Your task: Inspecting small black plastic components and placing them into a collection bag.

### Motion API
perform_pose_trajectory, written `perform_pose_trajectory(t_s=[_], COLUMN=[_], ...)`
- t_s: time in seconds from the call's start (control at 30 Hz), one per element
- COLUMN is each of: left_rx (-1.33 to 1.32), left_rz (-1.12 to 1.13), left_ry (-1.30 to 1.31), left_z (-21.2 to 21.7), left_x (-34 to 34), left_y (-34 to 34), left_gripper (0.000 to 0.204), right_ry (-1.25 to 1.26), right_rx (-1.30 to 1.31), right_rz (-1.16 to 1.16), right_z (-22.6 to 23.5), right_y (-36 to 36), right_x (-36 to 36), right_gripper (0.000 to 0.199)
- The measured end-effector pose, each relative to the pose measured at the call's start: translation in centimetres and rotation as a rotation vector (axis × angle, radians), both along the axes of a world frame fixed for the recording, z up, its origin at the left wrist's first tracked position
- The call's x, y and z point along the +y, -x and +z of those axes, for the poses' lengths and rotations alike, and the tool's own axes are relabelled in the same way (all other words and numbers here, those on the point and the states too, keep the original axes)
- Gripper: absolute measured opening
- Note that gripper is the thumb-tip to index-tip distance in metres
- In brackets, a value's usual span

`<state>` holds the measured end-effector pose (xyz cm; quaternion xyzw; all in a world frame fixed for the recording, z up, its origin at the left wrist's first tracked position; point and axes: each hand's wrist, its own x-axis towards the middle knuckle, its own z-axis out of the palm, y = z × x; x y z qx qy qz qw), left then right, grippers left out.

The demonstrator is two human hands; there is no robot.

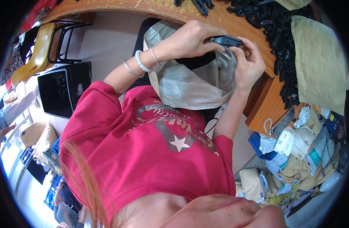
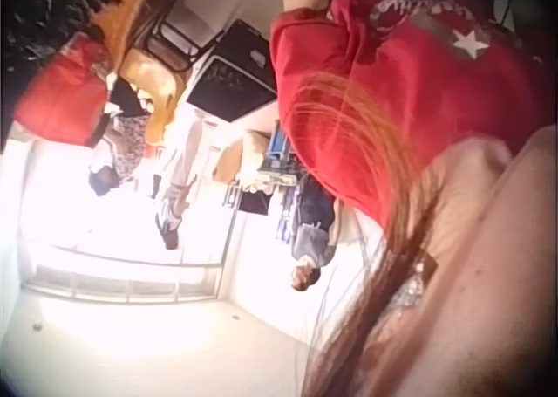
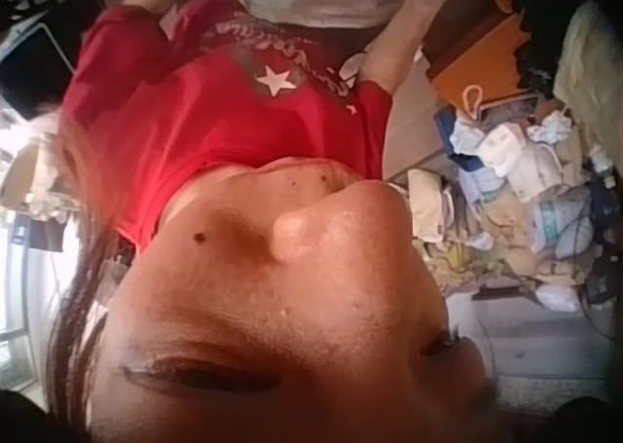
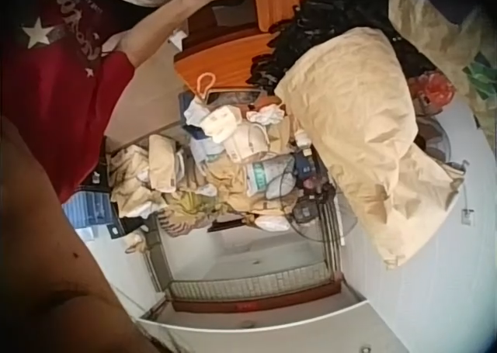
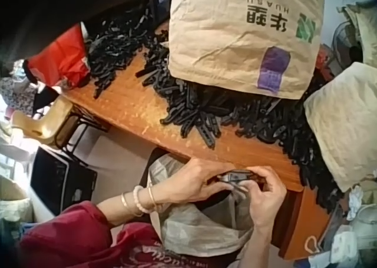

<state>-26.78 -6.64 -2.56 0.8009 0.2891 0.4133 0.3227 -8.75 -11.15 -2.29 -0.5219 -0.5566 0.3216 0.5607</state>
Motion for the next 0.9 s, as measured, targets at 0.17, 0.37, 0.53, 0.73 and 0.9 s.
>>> perform_pose_trajectory(t_s=[0.17, 0.37, 0.53, 0.73, 0.9], left_rx=[0.097, 0.344, 0.323, 0.023, -0.141], left_rz=[-0.174, 0.238, 0.104, 0.190, 0.173], left_ry=[0.195, -0.369, -0.517, -0.529, 0.078], left_z=[-1.2, -2.2, -0.8, -1.9, -3.6], left_x=[-0.1, 4.4, 6.4, 4.6, 2.0], left_y=[1.2, 3.1, 3.3, 1.6, -0.5], left_gripper=[0.042, 0.014, 0.017, 0.019, 0.017], right_ry=[0.269, -0.130, -0.110, 0.025, 0.149], right_rx=[-0.054, -0.740, -1.205, -0.934, -1.050], right_rz=[0.261, -0.192, -0.313, -0.166, -0.112], right_z=[-0.8, -1.1, -1.5, -1.8, -0.7], right_y=[-3.3, -5.0, -4.6, -3.3, -1.3], right_x=[1.6, 6.5, 7.7, 5.6, 4.2], right_gripper=[0.020, 0.015, 0.018, 0.017, 0.028])
